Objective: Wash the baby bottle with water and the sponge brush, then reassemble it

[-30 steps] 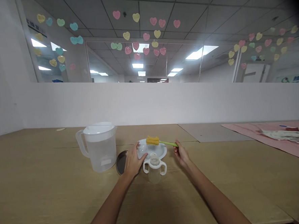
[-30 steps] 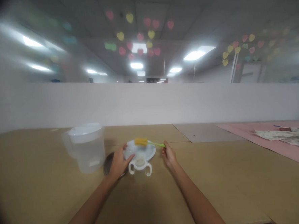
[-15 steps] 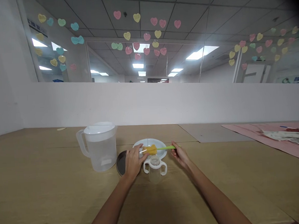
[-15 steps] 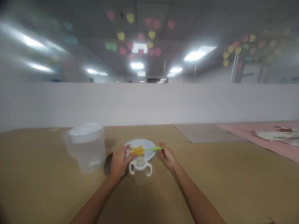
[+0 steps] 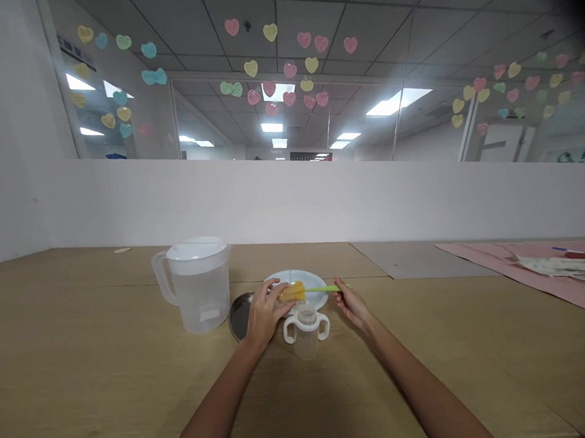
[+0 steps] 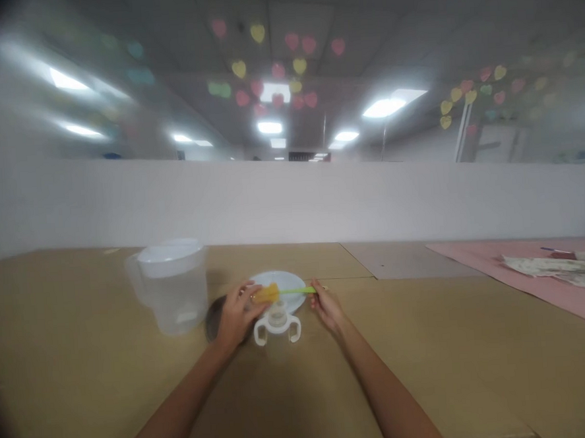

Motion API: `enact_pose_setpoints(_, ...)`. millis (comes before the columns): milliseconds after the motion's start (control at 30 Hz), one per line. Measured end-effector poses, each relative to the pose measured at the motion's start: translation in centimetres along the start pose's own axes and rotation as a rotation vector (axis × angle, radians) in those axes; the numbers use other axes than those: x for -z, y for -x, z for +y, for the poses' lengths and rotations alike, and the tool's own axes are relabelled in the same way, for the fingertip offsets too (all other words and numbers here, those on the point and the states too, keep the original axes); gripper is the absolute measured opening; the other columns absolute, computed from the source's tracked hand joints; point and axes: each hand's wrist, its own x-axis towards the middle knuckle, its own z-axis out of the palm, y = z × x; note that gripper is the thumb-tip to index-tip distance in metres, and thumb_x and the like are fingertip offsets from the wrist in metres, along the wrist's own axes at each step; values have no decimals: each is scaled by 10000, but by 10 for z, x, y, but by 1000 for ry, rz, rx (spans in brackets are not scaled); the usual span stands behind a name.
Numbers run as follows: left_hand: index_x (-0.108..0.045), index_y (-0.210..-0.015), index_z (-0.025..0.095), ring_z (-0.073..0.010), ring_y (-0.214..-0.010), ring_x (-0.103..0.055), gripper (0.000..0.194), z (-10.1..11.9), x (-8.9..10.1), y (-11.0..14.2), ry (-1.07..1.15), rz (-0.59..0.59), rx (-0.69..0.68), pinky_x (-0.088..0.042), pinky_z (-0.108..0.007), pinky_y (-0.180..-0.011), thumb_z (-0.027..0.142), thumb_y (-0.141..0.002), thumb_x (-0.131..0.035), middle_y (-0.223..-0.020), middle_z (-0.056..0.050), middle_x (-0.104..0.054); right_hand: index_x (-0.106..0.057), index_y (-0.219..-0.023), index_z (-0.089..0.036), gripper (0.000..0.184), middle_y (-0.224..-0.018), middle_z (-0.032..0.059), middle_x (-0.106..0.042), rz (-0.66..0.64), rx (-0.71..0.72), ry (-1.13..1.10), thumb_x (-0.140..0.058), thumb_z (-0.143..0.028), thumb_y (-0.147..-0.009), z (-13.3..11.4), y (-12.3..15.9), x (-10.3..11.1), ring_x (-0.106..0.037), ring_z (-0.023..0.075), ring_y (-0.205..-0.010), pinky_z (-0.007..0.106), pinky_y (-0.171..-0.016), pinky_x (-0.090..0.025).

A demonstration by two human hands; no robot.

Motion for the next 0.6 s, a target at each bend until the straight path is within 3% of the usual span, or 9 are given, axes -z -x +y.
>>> enact_pose_setpoints(200,-564,-1012,237,-197,-1029,-455,239,-4,4,-4,-124,62,78,-372,-345,-910,221,-783,-499,-1089,-56,-501,-503,-632,-153,233,-423,-52,-490,141,23,-56,-626,-333,-713,-2,-5,6,-385,22,-320,103,-287,-306)
enact_pose_setpoints(433,-609,-869,236,-239,-1045,-417,354,-21,16,-8,-357,-15,358,-356,-377,-869,23,-645,-436,-1061,-49,-508,-521,-616,-141,326,-396,-51,-476,394,240,90,-651,-440,-626,5,-15,18,-396,55,-328,162,-313,-330)
enact_pose_setpoints(600,-552,-981,216,-259,-1059,-402,421,-26,19,-5,-514,-179,423,-344,-370,-844,33,-612,-464,-1093,-62,-500,-552,-618,-137,421,-372,-57,-439,336,388,314,-608,-554,-602,10,-17,20,-375,77,-306,197,-292,-288)
